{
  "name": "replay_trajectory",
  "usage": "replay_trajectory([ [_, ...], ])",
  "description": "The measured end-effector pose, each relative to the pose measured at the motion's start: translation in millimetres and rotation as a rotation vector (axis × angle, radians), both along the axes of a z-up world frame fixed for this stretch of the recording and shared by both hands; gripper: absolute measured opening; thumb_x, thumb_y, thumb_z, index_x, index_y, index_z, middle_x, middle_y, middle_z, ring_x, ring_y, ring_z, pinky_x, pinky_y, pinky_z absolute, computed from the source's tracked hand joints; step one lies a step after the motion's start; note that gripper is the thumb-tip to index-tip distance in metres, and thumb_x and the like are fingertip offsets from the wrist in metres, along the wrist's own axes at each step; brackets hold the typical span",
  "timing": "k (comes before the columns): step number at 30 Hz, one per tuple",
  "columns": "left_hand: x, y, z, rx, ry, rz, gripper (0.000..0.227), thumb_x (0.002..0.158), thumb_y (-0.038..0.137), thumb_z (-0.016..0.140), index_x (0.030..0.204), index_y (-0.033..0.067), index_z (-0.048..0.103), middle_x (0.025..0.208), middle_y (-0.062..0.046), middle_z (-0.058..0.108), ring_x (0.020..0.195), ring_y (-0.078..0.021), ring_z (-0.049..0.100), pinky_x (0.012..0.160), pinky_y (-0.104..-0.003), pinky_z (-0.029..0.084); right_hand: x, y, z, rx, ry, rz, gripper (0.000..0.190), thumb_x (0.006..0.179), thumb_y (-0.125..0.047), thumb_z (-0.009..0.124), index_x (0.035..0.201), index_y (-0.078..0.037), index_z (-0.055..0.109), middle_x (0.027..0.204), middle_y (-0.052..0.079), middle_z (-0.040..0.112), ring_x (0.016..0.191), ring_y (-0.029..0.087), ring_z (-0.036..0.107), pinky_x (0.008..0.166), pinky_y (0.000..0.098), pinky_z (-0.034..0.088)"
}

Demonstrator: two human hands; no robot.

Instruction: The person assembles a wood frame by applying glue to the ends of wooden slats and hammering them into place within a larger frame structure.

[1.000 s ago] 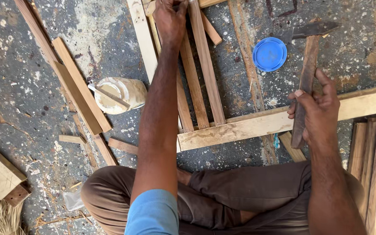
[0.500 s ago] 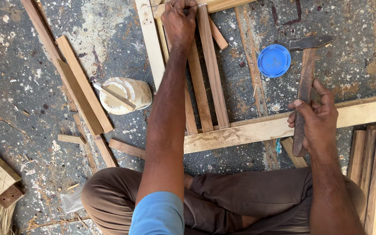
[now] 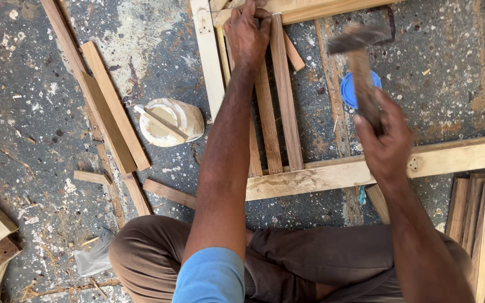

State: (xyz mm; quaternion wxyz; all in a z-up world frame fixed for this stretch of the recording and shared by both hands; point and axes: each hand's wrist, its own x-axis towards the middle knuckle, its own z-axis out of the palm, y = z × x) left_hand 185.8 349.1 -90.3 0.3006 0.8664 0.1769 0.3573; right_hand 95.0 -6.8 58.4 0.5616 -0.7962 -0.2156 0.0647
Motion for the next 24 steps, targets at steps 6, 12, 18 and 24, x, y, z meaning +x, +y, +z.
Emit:
replay_trajectory([
  [6, -7, 1, 9, -0.063, 0.035, -0.005, 0.056, 0.081, 0.009, 0.084, 0.13, 0.0172, 0.058, 0.091, 0.007, 0.078, 0.098, -0.0162, 0.068, 0.099, -0.048, 0.041, 48, 80, -9, -0.232, -0.449, 0.093, 0.047, 0.104, -0.005, 0.074, 0.149, -0.006, 0.059, 0.139, 0.02, 0.069, 0.108, 0.026, 0.076, 0.087, 0.0351, 0.065],
  [12, -1, 7, -1, -0.124, 0.098, -0.017, 0.051, 0.08, 0.009, 0.084, 0.124, 0.017, 0.059, 0.089, 0.007, 0.079, 0.095, -0.016, 0.068, 0.098, -0.049, 0.04, 70, 112, -46, -0.335, -0.466, 0.144, 0.047, 0.108, -0.009, 0.069, 0.153, -0.006, 0.055, 0.137, 0.023, 0.069, 0.099, 0.023, 0.078, 0.073, 0.0307, 0.066],
  [18, 1, 10, 3, -0.155, 0.079, -0.028, 0.05, 0.08, 0.007, 0.08, 0.124, 0.0157, 0.059, 0.087, 0.006, 0.079, 0.094, -0.0155, 0.068, 0.097, -0.049, 0.039, 79, 112, -70, -0.355, -0.57, 0.122, 0.048, 0.11, -0.01, 0.066, 0.156, -0.008, 0.055, 0.127, 0.022, 0.074, 0.08, 0.015, 0.075, 0.059, 0.0267, 0.062],
  [24, 4, 8, -9, -0.107, 0.104, 0.004, 0.041, 0.083, 0.007, 0.08, 0.116, 0.0168, 0.059, 0.088, 0.006, 0.079, 0.092, -0.0149, 0.068, 0.095, -0.048, 0.042, 87, 116, -72, -0.473, -0.429, 0.151, 0.048, 0.107, -0.007, 0.063, 0.154, -0.006, 0.056, 0.119, 0.023, 0.075, 0.064, 0.014, 0.07, 0.046, 0.0275, 0.058],
])
